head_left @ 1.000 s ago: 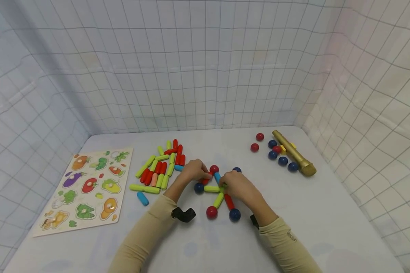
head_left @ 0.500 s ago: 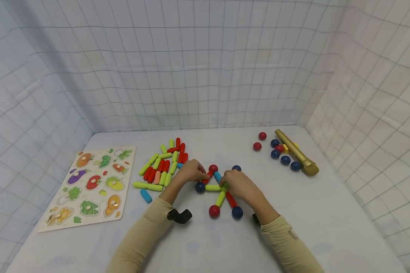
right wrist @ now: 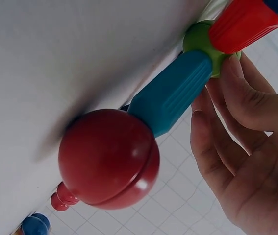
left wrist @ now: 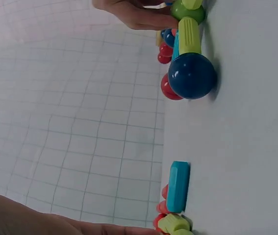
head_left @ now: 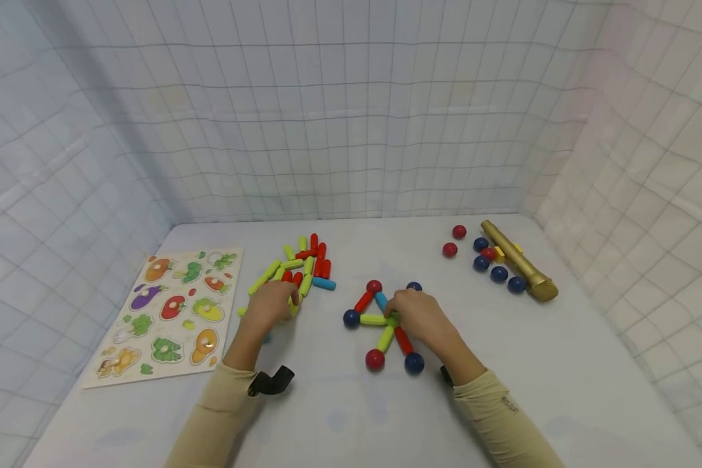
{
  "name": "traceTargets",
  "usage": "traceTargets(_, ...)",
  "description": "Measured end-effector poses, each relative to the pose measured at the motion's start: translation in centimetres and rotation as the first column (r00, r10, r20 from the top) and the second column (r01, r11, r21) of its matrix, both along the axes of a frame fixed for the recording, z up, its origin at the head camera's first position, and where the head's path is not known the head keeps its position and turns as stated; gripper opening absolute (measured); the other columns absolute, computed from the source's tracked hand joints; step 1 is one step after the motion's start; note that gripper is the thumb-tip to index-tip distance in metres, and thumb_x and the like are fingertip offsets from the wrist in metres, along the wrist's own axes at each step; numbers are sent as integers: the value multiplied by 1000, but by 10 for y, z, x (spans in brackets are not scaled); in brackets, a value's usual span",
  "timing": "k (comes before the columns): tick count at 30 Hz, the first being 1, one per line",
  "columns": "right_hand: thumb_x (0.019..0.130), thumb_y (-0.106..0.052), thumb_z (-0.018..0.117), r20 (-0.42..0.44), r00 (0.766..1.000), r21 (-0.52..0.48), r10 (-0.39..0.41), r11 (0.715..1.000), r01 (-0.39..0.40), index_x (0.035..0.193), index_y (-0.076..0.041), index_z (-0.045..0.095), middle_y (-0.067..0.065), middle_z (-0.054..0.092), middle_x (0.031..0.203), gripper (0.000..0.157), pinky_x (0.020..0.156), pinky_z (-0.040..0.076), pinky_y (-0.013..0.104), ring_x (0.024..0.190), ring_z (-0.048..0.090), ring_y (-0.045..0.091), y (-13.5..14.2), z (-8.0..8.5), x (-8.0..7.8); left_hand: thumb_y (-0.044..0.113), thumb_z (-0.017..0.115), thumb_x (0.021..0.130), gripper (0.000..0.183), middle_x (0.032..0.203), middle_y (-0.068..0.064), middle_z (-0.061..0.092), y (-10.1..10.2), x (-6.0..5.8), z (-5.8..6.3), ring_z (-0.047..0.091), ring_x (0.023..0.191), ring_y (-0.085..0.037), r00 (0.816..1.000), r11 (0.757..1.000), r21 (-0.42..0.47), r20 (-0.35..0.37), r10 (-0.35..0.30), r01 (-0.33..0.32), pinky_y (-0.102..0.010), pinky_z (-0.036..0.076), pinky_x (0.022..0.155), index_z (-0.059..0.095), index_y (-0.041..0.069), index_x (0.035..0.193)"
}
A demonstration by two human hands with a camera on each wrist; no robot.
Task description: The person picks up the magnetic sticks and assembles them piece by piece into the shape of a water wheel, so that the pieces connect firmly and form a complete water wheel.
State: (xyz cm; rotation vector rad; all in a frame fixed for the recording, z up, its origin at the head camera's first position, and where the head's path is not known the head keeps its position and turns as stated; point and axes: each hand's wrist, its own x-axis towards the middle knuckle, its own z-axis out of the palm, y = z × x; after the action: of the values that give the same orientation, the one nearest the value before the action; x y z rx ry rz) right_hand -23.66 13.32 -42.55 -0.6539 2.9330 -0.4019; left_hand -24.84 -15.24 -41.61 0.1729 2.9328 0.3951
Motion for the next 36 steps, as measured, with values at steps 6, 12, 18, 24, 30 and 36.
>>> traceTargets(6, 83, -2, 73, 6, 1000, -12, -16, 1000, 16, 98, -14, 78, 3, 73, 99, 20, 80, 57, 33, 85, 60, 17, 0, -2, -2, 32, 81, 78, 39, 82, -8, 63, 9, -10, -12, 56, 73, -22, 989, 989, -10, -19, 149, -149, -34, 46, 60, 65, 5, 101)
traceTargets(12, 80, -5, 77, -37, 999, -11, 5, 1000, -5, 94, -13, 79, 1, 71, 89, 17, 76, 55, 33, 79, 58, 16, 1, -2, -1, 19, 80, 80, 31, 71, -9, 56, 19, -8, -16, 55, 66, -24, 988, 985, -82, -52, 147, -151, -31, 48, 53, 63, 0, 99)
traceTargets(18, 78, -7, 79, -38, 999, -7, 15, 1000, -15, 95, -13, 78, 1, 71, 87, 18, 74, 56, 35, 79, 57, 16, 1, -1, -1, 10, 68, 88, 13, 62, -8, 49, 26, -3, -16, 51, 59, -21, 990, 992, -17, -79, 120, -121, -25, 41, 49, 63, -2, 85)
traceTargets(24, 78, -8, 79, -24, 1000, 7, 12, 1000, -12, 96, -13, 78, 1, 72, 89, 19, 74, 56, 35, 80, 58, 17, 2, -1, -2, 23, 74, 84, 31, 85, -7, 72, 39, -1, -14, 62, 68, -15, 997, 972, 224, -6, 79, -76, -23, 50, 57, 71, 2, 107)
traceTargets(30, 78, -7, 79, -18, 1000, 19, 16, 1000, -16, 97, -13, 78, 1, 73, 90, 20, 77, 56, 36, 82, 58, 17, 2, -1, -2, 34, 77, 83, 37, 84, -4, 74, 52, -1, -21, 66, 68, -13, 990, 882, 464, 139, 26, -88, -26, 51, 65, 69, 7, 107)
traceTargets(36, 78, -7, 79, -28, 999, 34, 19, 999, -18, 97, -13, 78, 1, 73, 91, 20, 75, 57, 35, 80, 59, 17, 1, 0, -2, 38, 75, 83, 41, 87, -3, 72, 62, 1, -28, 62, 68, -16, 971, 843, 521, 240, 4, -132, -25, 47, 64, 66, 8, 109)
